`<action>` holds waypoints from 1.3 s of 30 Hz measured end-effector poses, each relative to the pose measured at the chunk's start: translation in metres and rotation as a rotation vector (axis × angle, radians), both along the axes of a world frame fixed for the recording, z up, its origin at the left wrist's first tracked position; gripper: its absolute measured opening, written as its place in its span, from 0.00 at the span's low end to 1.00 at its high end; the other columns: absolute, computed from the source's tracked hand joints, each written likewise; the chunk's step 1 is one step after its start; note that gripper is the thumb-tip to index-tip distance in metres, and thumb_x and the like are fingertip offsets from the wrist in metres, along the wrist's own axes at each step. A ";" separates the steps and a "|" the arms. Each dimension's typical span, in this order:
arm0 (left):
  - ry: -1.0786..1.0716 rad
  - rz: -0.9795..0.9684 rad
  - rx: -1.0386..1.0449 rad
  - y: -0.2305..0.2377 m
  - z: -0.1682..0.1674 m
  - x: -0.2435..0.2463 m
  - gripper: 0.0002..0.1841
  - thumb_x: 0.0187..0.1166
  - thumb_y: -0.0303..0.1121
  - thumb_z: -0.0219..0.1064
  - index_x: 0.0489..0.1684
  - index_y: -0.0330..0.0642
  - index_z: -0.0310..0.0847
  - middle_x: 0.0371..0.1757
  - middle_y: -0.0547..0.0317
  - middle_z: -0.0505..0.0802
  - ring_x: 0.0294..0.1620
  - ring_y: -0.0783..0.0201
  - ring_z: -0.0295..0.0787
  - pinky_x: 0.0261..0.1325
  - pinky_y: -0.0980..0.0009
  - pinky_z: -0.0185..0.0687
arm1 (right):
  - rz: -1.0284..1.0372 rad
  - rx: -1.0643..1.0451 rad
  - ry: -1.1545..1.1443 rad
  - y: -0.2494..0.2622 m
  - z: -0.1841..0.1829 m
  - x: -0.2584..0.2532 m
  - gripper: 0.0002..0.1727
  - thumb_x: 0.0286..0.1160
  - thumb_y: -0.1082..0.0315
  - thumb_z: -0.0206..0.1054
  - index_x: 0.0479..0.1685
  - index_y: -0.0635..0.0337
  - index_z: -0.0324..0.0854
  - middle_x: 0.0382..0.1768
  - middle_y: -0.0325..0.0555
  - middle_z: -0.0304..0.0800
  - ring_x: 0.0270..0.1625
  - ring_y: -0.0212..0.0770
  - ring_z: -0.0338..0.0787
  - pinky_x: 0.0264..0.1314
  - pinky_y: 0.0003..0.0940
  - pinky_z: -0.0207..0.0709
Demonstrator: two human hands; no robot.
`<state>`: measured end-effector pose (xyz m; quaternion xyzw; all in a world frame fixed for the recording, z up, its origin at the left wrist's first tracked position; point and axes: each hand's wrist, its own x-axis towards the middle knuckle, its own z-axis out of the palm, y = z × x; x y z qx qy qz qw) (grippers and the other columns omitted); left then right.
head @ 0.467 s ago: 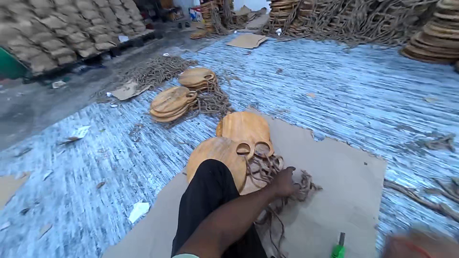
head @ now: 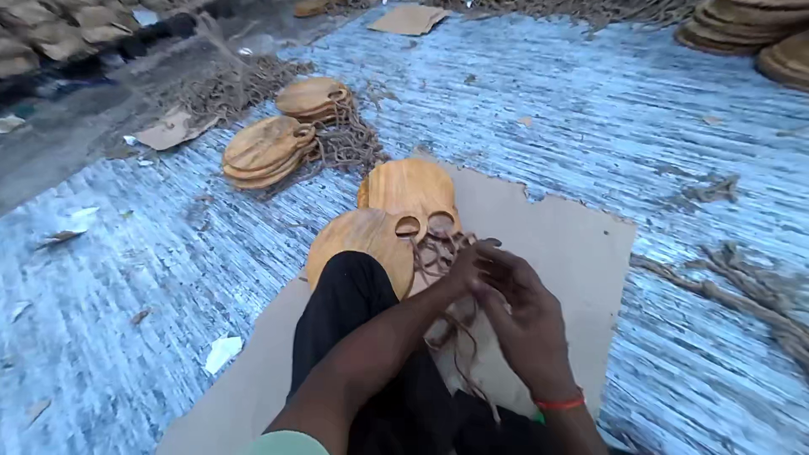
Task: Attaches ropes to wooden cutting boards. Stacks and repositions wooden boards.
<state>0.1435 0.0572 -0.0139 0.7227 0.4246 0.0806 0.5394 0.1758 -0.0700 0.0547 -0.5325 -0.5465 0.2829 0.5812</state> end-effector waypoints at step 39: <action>-0.005 -0.436 -0.164 -0.082 -0.043 0.052 0.15 0.92 0.37 0.57 0.66 0.37 0.76 0.32 0.53 0.82 0.24 0.64 0.76 0.31 0.67 0.77 | -0.056 -0.723 0.159 -0.101 -0.104 0.188 0.15 0.84 0.66 0.69 0.62 0.63 0.85 0.38 0.46 0.92 0.31 0.32 0.86 0.38 0.31 0.82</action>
